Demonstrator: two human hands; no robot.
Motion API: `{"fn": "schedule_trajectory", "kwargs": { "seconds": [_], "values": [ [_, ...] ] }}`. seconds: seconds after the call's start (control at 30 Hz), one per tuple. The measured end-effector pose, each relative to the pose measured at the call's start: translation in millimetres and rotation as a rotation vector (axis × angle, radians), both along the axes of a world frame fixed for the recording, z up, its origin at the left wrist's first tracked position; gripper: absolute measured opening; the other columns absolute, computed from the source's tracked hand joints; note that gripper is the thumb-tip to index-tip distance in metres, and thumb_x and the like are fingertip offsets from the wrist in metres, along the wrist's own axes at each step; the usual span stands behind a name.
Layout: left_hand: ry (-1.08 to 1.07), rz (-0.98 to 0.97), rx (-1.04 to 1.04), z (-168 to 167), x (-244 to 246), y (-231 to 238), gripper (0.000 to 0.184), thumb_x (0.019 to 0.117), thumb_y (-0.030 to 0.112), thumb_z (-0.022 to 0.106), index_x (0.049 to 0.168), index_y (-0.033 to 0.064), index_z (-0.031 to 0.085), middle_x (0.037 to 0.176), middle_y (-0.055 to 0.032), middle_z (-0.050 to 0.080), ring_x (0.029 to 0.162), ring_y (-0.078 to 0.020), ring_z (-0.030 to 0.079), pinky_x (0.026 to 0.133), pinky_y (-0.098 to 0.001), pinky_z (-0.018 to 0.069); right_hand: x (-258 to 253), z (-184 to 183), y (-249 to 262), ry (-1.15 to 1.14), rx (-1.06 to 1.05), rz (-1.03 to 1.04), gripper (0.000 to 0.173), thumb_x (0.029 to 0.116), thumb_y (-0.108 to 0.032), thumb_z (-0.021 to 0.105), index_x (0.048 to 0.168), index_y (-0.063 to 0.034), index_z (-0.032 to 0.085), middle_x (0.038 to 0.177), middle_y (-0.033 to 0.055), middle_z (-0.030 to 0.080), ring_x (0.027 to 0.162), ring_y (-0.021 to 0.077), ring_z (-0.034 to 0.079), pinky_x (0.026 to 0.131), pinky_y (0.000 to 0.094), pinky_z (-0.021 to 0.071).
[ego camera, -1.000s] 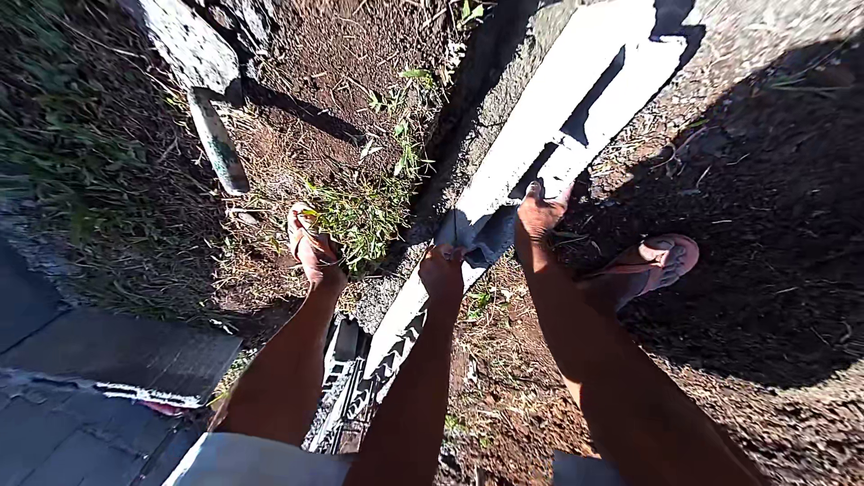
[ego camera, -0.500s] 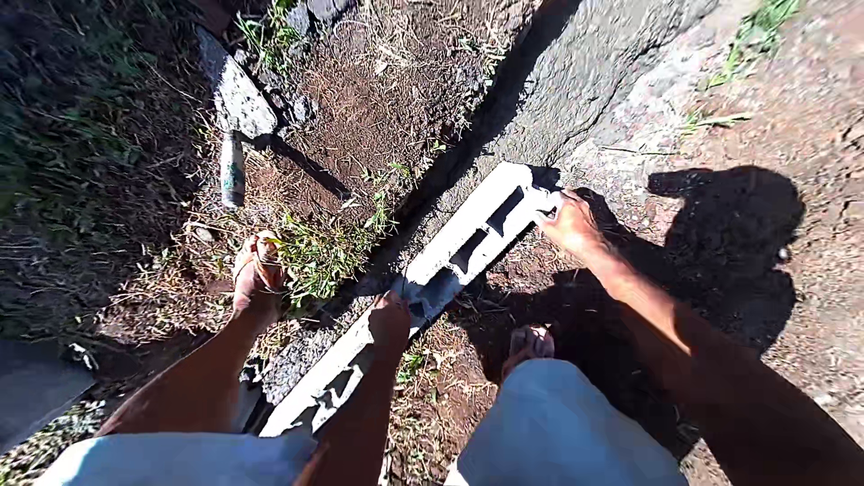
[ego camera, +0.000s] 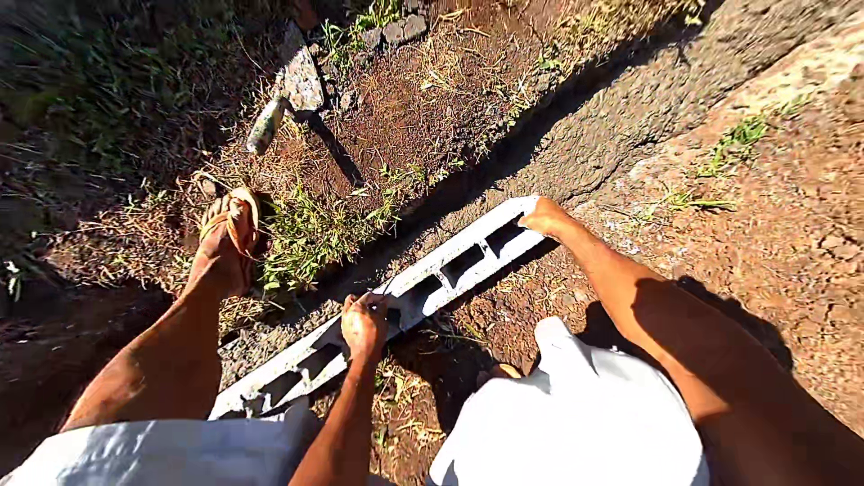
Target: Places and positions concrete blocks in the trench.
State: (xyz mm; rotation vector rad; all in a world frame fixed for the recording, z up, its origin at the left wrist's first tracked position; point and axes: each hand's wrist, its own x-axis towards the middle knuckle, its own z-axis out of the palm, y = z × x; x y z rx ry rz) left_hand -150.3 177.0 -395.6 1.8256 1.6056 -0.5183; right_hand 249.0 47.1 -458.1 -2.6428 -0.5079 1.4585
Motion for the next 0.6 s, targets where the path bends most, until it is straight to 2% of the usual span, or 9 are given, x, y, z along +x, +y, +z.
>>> {"fn": "schedule_trajectory", "kwargs": {
  "seconds": [0.17, 0.37, 0.5, 0.6],
  "values": [
    [0.016, 0.003, 0.026, 4, 4, -3, 0.022, 0.0942, 0.032, 0.075, 0.105, 0.0130, 0.079, 0.117, -0.0172, 0.069, 0.116, -0.0348, 0.063, 0.102, -0.0544, 0.0481, -1, 4, 0, -0.028, -0.025, -0.011, 0.077, 0.0847, -0.021, 0.083, 0.149, -0.0003, 0.048, 0.135, 0.0326, 0.059, 0.128, 0.0495, 0.056, 0.104, 0.0701, 0.0439],
    [0.050, -0.025, 0.070, 6, 5, -9, 0.024, 0.0957, 0.033, 0.073, 0.106, 0.0126, 0.078, 0.119, -0.0169, 0.068, 0.116, -0.0358, 0.064, 0.098, -0.0555, 0.0502, 1, 11, 6, 0.003, -0.088, 0.037, 0.074, 0.0860, -0.023, 0.082, 0.148, 0.0000, 0.049, 0.134, 0.0311, 0.060, 0.128, 0.0476, 0.057, 0.104, 0.0687, 0.0444],
    [0.066, -0.096, 0.068, 9, 8, -11, 0.027, 0.0988, 0.033, 0.068, 0.109, 0.0097, 0.078, 0.121, -0.0200, 0.067, 0.118, -0.0392, 0.061, 0.099, -0.0590, 0.0466, 4, 0, 3, 0.000, -0.087, 0.054, 0.073, 0.0841, -0.023, 0.083, 0.146, 0.0003, 0.050, 0.131, 0.0304, 0.062, 0.125, 0.0472, 0.059, 0.102, 0.0696, 0.0455],
    [0.084, -0.143, 0.060, 12, 12, -9, 0.027, 0.1002, 0.033, 0.066, 0.110, 0.0095, 0.078, 0.121, -0.0210, 0.067, 0.120, -0.0397, 0.060, 0.101, -0.0601, 0.0449, 4, 11, 6, 0.009, -0.112, 0.056, 0.071, 0.0865, -0.023, 0.082, 0.145, 0.0021, 0.050, 0.131, 0.0315, 0.061, 0.126, 0.0478, 0.058, 0.103, 0.0691, 0.0445]
  ]
}}
